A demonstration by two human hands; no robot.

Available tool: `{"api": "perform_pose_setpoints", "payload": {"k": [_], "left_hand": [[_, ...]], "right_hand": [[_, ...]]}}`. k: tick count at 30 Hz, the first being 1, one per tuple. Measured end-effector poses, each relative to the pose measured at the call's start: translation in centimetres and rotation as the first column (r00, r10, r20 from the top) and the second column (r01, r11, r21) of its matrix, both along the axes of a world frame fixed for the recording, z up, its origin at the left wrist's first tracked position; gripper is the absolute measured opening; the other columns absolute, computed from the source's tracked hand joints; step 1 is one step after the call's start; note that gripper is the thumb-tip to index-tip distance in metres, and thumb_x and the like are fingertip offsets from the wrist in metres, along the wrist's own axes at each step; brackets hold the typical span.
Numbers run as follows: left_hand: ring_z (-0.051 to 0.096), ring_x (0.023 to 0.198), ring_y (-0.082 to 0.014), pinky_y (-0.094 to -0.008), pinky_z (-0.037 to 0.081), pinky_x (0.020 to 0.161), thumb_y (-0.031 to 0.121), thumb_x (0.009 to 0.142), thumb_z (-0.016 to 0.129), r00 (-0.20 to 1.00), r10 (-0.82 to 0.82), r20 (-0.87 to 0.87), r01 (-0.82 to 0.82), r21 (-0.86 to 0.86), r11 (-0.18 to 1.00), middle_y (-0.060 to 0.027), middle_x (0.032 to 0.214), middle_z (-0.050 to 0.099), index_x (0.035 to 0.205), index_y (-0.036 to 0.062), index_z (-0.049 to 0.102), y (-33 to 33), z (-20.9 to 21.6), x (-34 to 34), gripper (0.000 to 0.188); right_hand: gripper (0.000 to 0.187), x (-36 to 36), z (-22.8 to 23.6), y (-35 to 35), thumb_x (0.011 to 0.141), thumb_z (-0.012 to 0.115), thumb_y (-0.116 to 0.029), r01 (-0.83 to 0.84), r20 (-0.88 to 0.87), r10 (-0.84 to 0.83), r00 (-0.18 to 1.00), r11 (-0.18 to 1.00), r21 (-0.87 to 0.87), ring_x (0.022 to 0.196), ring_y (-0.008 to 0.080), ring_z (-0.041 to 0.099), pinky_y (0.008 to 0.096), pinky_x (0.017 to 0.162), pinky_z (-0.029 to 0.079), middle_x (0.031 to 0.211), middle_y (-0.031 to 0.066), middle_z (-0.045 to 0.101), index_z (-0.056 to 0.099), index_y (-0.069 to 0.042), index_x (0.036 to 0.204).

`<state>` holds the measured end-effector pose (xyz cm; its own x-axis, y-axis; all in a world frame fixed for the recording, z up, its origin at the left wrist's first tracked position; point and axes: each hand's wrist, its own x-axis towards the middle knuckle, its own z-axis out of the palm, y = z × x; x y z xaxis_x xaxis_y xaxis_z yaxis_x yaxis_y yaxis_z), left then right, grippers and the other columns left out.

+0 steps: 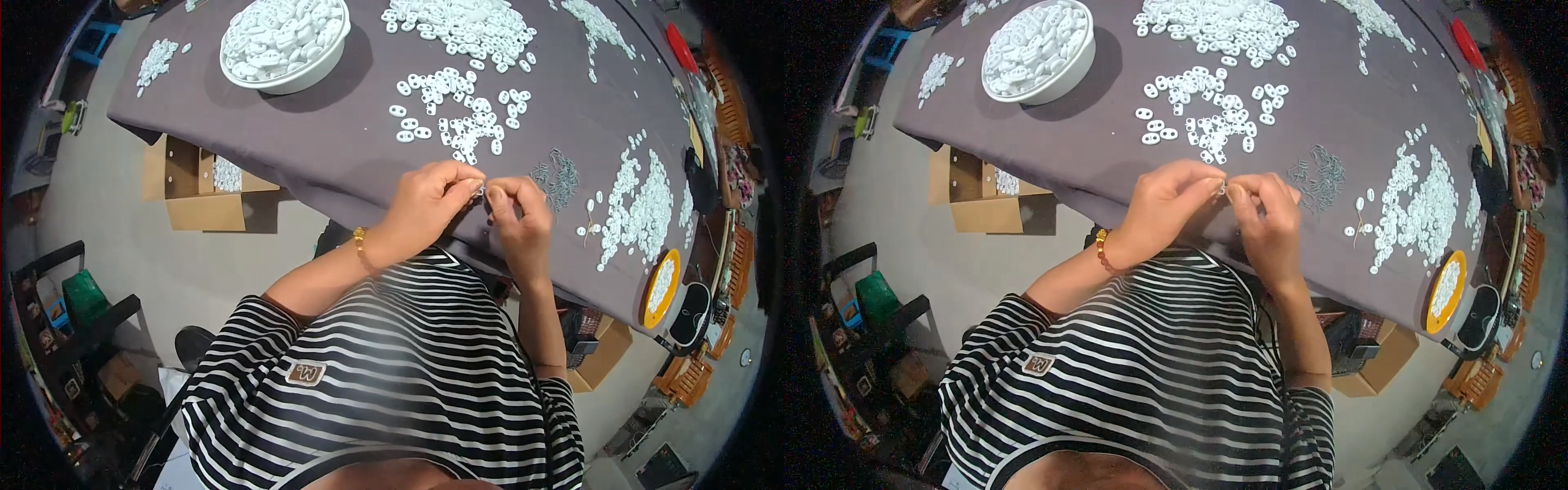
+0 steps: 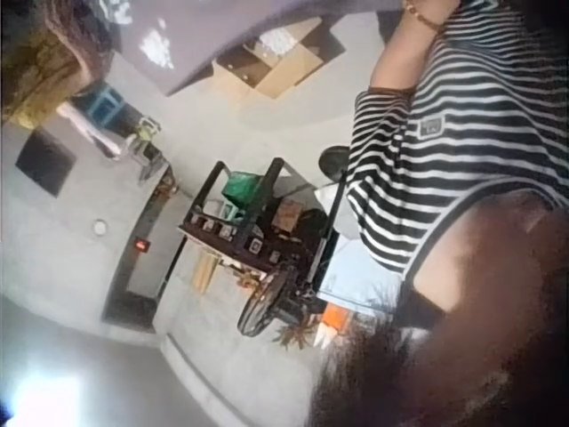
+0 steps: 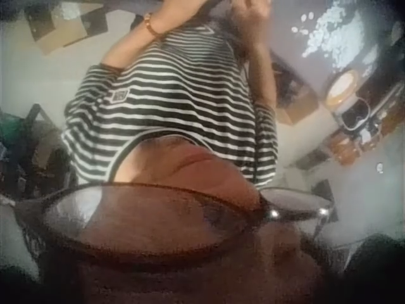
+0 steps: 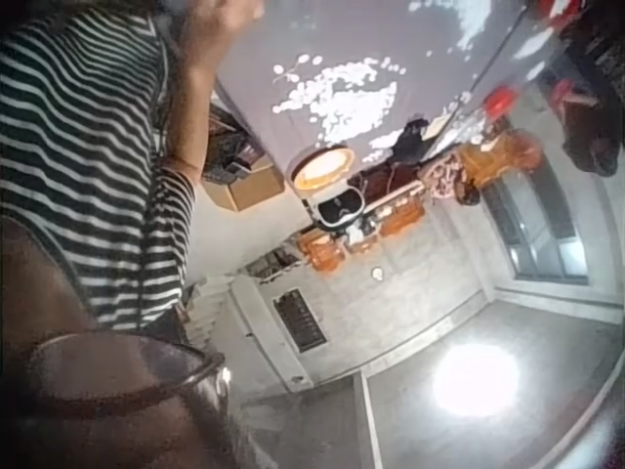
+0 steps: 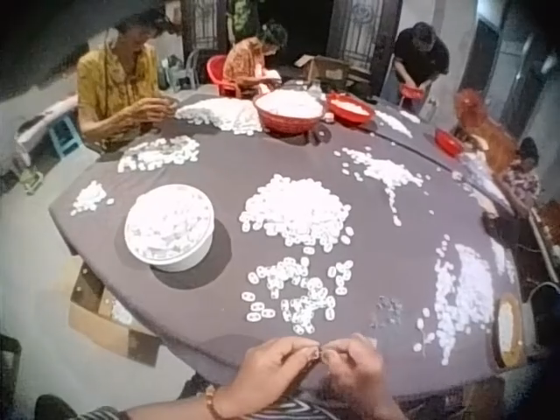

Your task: The person assembles small plastic components by hand, picking up plastic pieces from the table and inserting wire pins into them.

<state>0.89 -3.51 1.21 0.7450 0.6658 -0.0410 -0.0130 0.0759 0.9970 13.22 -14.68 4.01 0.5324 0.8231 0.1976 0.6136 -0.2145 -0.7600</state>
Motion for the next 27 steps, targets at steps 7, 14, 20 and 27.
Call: {"api": "perform_pose_setpoints", "payload": {"k": [7,14,20,27], "left_hand": [[0.063,0.070,-0.0136,-0.0286,0.050,0.063,0.013,0.092,0.061,1.000,0.002,0.014,-0.004,0.108,0.994,-0.0084,0.083,0.068,0.099,0.0005,0.068,0.1,-0.4,-0.3,0.016],[0.062,0.078,-0.0075,-0.0237,0.051,0.070,0.011,0.095,0.061,1.000,0.020,0.002,-0.020,-0.115,0.993,-0.0026,0.086,0.068,0.104,-0.0004,0.068,1.2,-0.2,-0.9,0.016],[0.059,0.077,-0.0079,-0.0240,0.051,0.072,0.008,0.095,0.059,0.992,0.098,0.079,-0.080,-0.205,0.975,-0.0043,0.086,0.067,0.103,-0.0027,0.066,2.7,-1.5,-0.6,0.015],[0.060,0.076,-0.0081,-0.0239,0.050,0.071,0.009,0.095,0.059,0.998,0.068,-0.013,-0.069,-0.117,0.991,-0.0030,0.084,0.066,0.104,-0.0010,0.067,3.0,-1.4,-0.9,0.015]], "right_hand": [[0.006,-0.5,-0.2,0.6,0.088,0.063,-0.005,-0.010,0.100,0.012,0.995,1.000,-0.022,0.072,0.0151,0.053,0.0315,0.078,0.040,0.068,0.0008,0.056,0.063,-0.004,0.082],[0.007,0.7,0.5,2.3,0.091,0.060,-0.003,-0.039,-0.209,0.034,0.977,0.999,-0.022,0.063,0.0094,0.054,0.0244,0.059,0.044,0.080,0.0044,0.059,0.065,0.000,0.092],[0.014,4.0,-1.8,7.3,0.090,0.063,-0.008,0.037,0.315,-0.050,0.948,0.998,0.049,0.083,0.0241,0.059,0.0362,0.075,0.045,0.088,0.0091,0.061,0.067,-0.004,0.102],[0.011,4.3,-2.0,9.4,0.089,0.064,-0.011,0.052,0.638,0.017,0.770,0.995,-0.089,0.081,0.0274,0.059,0.0373,0.075,0.043,0.089,0.0085,0.062,0.067,-0.005,0.098]]}}
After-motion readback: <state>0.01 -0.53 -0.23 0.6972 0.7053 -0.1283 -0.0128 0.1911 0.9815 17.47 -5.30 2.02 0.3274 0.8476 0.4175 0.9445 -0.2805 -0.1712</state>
